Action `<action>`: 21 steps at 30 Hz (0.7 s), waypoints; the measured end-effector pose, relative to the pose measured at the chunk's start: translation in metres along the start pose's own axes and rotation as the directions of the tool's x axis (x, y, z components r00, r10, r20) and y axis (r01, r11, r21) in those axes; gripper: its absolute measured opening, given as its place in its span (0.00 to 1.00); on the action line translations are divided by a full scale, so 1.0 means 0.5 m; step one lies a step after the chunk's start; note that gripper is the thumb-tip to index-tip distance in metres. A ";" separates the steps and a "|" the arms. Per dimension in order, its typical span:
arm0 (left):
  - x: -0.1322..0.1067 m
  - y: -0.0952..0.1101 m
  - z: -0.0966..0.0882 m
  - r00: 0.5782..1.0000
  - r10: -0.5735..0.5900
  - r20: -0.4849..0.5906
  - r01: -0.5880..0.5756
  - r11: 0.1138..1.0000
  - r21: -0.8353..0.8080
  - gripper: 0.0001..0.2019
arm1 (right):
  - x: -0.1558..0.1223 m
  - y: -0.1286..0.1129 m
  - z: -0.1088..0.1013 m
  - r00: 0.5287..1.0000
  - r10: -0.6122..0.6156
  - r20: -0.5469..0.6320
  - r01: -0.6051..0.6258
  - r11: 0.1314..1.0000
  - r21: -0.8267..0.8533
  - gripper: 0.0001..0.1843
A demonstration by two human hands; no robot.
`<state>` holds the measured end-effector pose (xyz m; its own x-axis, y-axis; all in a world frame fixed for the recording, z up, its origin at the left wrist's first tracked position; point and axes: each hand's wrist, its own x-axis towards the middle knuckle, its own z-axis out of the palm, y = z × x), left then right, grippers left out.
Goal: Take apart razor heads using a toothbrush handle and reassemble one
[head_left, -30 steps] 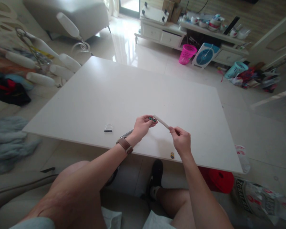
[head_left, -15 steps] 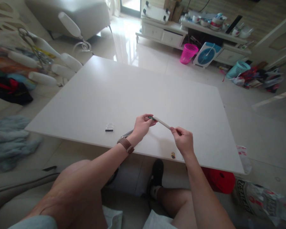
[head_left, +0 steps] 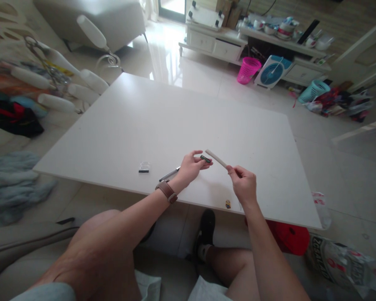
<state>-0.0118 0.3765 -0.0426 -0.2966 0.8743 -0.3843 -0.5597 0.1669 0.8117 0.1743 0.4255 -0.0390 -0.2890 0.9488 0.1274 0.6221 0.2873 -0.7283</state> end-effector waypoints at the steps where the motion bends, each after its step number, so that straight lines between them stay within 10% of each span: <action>1: 0.001 0.006 -0.003 1.000 -0.001 -0.024 0.001 1.000 -0.007 0.17 | 0.002 0.004 -0.007 1.000 0.004 -0.012 -0.004 1.000 -0.011 0.25; 14: -0.001 -0.008 0.000 1.000 -0.015 -0.005 0.015 1.000 0.022 0.20 | 0.000 0.007 0.008 0.992 -0.013 0.128 0.021 0.998 -0.065 0.26; 21: -0.003 -0.009 0.001 0.998 -0.012 0.067 0.015 0.999 -0.039 0.07 | 0.006 0.012 0.015 0.989 0.147 -0.011 -0.141 0.968 0.208 0.27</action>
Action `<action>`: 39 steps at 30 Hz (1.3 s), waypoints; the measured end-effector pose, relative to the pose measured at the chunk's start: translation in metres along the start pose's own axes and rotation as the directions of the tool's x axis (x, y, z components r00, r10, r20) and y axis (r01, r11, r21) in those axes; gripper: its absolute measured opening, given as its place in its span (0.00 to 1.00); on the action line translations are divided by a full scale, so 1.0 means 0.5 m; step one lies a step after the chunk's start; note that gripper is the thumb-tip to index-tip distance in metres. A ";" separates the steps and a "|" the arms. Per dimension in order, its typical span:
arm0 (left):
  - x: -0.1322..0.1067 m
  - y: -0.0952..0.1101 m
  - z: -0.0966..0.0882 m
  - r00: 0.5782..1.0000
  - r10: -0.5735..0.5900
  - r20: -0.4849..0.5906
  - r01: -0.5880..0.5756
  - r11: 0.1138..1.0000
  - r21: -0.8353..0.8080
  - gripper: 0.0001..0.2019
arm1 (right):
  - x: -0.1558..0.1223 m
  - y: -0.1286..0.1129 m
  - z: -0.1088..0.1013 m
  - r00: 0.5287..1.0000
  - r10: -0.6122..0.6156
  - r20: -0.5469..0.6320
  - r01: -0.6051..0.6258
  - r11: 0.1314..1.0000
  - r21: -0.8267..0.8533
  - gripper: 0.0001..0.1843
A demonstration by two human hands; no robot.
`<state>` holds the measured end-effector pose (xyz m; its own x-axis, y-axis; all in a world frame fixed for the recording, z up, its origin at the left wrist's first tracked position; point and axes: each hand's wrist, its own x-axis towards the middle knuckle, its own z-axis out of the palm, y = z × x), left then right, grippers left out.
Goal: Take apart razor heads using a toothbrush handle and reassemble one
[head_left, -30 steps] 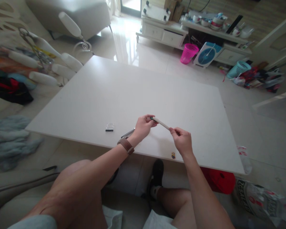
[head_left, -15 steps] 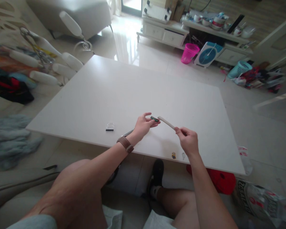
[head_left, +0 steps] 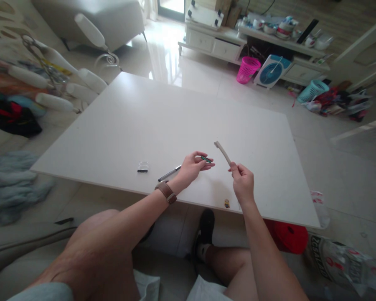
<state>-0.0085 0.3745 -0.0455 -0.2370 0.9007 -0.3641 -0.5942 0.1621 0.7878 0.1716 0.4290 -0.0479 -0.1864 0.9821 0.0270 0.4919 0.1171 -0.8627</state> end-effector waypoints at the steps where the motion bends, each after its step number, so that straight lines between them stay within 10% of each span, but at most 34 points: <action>1: 0.001 0.002 -0.002 1.000 -0.005 -0.002 0.005 1.000 -0.024 0.06 | 0.002 0.002 -0.002 1.000 0.019 -0.020 -0.019 1.000 0.016 0.27; 25: 0.015 0.018 -0.012 0.999 0.034 -0.037 -0.042 0.972 -0.232 0.16 | -0.017 -0.017 0.000 0.981 -0.178 0.074 0.192 0.927 -0.322 0.26; 39: 0.014 0.017 -0.010 0.997 0.026 -0.078 -0.043 0.971 -0.237 0.16 | -0.009 -0.010 -0.010 0.965 -0.250 -0.084 0.188 0.877 -0.443 0.26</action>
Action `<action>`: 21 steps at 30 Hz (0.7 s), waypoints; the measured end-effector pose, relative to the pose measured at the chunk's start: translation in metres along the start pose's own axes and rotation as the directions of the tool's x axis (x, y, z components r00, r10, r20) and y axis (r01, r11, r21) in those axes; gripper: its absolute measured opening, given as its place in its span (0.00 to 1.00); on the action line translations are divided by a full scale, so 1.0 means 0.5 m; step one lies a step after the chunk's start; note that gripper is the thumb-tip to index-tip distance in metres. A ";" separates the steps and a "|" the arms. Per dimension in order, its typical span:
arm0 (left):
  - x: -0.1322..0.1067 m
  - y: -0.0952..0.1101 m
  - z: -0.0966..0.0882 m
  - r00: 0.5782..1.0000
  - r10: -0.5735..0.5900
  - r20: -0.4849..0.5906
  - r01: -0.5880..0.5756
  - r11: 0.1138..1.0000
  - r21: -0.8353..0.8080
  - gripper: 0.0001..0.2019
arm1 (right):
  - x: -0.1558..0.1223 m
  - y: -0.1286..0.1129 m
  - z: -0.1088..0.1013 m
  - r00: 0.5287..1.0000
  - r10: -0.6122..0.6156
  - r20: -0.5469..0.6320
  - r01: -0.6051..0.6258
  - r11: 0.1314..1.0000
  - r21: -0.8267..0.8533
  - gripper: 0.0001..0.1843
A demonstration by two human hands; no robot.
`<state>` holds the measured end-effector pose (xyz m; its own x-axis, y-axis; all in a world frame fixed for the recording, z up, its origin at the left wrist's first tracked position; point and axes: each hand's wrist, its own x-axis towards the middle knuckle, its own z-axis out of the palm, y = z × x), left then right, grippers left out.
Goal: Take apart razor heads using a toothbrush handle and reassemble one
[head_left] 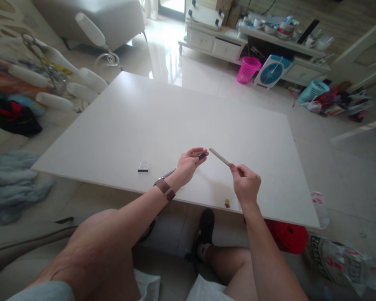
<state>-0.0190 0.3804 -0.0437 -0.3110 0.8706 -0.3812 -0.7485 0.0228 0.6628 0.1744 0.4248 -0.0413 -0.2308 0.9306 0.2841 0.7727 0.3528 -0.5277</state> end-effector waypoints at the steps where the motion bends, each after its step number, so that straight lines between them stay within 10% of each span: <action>1: 0.001 -0.001 -0.001 1.000 0.001 0.004 -0.001 1.000 0.002 0.15 | 0.000 -0.001 0.000 0.999 -0.011 0.043 0.009 1.000 0.029 0.26; 14: 0.000 -0.001 -0.003 0.998 0.041 -0.041 -0.041 0.999 0.007 0.17 | -0.003 -0.003 0.007 0.996 0.089 -0.016 -0.089 0.996 0.029 0.26; 21: 0.000 0.001 -0.005 1.000 0.007 0.024 -0.007 1.000 -0.011 0.15 | 0.006 0.010 0.013 0.969 0.239 0.056 -0.244 0.911 0.333 0.28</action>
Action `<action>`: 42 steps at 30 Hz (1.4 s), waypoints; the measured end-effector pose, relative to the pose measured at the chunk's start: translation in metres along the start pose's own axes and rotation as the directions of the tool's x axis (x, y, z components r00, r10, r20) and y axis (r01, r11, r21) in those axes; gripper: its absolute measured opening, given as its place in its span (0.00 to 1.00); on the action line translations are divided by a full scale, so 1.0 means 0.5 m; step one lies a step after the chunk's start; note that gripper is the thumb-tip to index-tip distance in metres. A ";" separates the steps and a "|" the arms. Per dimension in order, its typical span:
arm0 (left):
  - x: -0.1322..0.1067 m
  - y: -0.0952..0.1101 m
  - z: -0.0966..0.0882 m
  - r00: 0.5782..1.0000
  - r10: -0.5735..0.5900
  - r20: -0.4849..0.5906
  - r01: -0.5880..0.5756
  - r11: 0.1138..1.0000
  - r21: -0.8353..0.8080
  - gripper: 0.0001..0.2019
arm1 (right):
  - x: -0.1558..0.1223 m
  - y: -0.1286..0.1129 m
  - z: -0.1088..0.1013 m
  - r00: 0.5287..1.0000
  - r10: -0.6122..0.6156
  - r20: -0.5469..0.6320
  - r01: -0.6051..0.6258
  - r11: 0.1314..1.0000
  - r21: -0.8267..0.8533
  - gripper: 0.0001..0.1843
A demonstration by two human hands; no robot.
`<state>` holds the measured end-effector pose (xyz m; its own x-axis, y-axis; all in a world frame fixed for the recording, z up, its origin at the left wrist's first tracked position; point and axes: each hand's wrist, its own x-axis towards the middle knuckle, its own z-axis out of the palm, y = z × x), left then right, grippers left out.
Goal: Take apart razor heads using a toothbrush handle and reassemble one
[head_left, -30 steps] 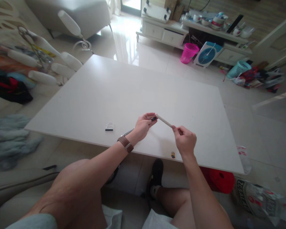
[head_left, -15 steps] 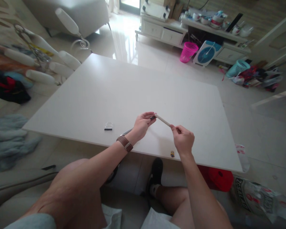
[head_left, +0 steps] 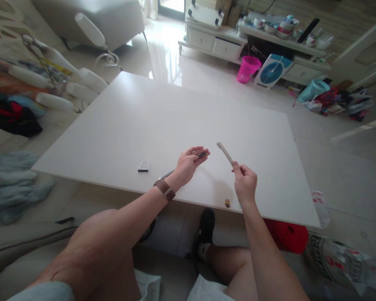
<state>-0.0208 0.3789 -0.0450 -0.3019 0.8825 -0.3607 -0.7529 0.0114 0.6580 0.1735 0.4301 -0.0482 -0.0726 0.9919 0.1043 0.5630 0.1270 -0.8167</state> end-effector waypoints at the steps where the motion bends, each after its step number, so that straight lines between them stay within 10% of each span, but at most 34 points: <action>1: 0.000 0.000 0.000 1.000 -0.009 0.002 0.009 1.000 -0.007 0.14 | -0.001 -0.001 0.003 1.000 0.005 0.012 -0.005 1.000 0.004 0.28; 42: 0.016 0.000 -0.025 1.000 -0.019 -0.019 0.025 0.903 0.429 0.09 | -0.010 -0.011 0.002 0.997 -0.016 0.076 0.015 1.000 0.012 0.27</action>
<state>-0.0307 0.3801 -0.0560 -0.2989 0.8729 -0.3856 -0.4363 0.2344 0.8687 0.1701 0.4245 -0.0448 -0.1436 0.9869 0.0735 0.5520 0.1415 -0.8218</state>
